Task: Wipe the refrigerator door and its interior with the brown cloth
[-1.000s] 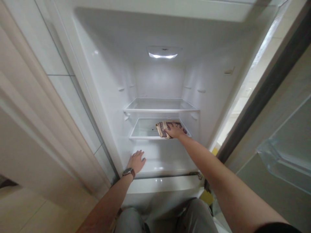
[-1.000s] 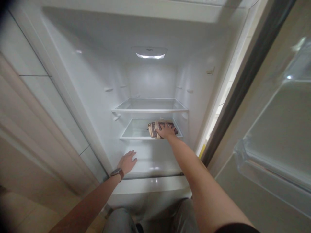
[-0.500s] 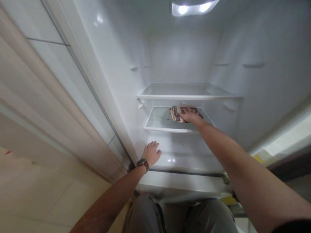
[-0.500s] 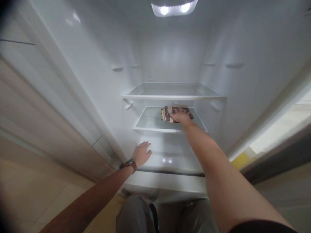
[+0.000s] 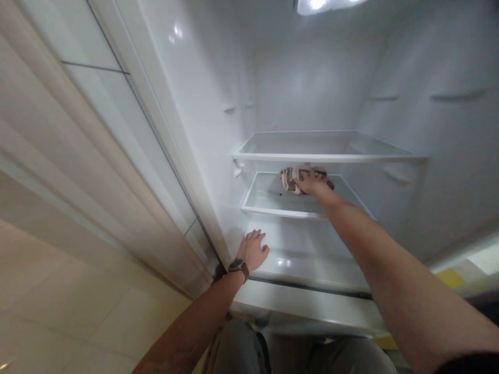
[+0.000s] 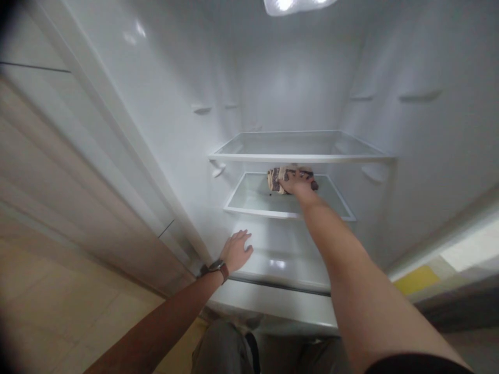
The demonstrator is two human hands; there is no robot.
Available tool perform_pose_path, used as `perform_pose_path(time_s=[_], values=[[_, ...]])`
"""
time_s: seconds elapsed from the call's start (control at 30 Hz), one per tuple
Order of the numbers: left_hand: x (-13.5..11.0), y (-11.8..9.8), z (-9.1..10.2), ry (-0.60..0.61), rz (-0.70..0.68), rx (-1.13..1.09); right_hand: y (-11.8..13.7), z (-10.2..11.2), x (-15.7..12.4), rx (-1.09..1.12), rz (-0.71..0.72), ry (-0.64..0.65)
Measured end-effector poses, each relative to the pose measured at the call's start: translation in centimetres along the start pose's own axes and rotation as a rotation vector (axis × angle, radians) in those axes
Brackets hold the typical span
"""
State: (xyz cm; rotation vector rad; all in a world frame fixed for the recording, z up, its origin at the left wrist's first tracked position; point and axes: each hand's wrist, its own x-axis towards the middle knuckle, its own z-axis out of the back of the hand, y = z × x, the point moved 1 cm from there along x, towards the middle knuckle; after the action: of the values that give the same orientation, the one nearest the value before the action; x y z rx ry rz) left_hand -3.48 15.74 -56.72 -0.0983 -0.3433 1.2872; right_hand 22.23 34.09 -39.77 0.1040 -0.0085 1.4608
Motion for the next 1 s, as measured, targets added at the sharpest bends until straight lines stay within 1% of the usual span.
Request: perform_pose_path(time_s=[0.07,0.33,0.43,0.5,0.6,0.73,0.87,1.0], values=[[0.1,0.1,-0.1,0.009,0.005,0.004,0.2,0.3,-1.7,0.017,-0.01,0.012],[0.4,0.1,-0.3,0.019,0.007,0.049,0.8,1.1,-8.9,0.06,0.057,0.046],[0.4,0.2,-0.4,0.028,-0.011,0.081,0.8,1.5,-10.8,0.076,0.063,0.08],[0.4,0.4,-0.6,0.028,-0.024,0.096,0.8,1.7,-11.4,0.079,0.065,0.09],[0.6,0.6,-0.9,0.024,-0.037,0.102,0.7,1.7,-11.3,0.072,0.068,0.101],[0.6,0.5,-1.0,0.024,-0.028,0.102,0.8,1.4,-9.8,0.057,0.063,0.117],[0.5,0.2,-0.7,0.016,-0.008,0.084,1.3,0.9,-7.1,0.054,0.055,0.108],[0.3,-0.1,-0.3,0.028,0.0,0.065,2.4,0.3,-3.6,0.055,0.055,0.081]])
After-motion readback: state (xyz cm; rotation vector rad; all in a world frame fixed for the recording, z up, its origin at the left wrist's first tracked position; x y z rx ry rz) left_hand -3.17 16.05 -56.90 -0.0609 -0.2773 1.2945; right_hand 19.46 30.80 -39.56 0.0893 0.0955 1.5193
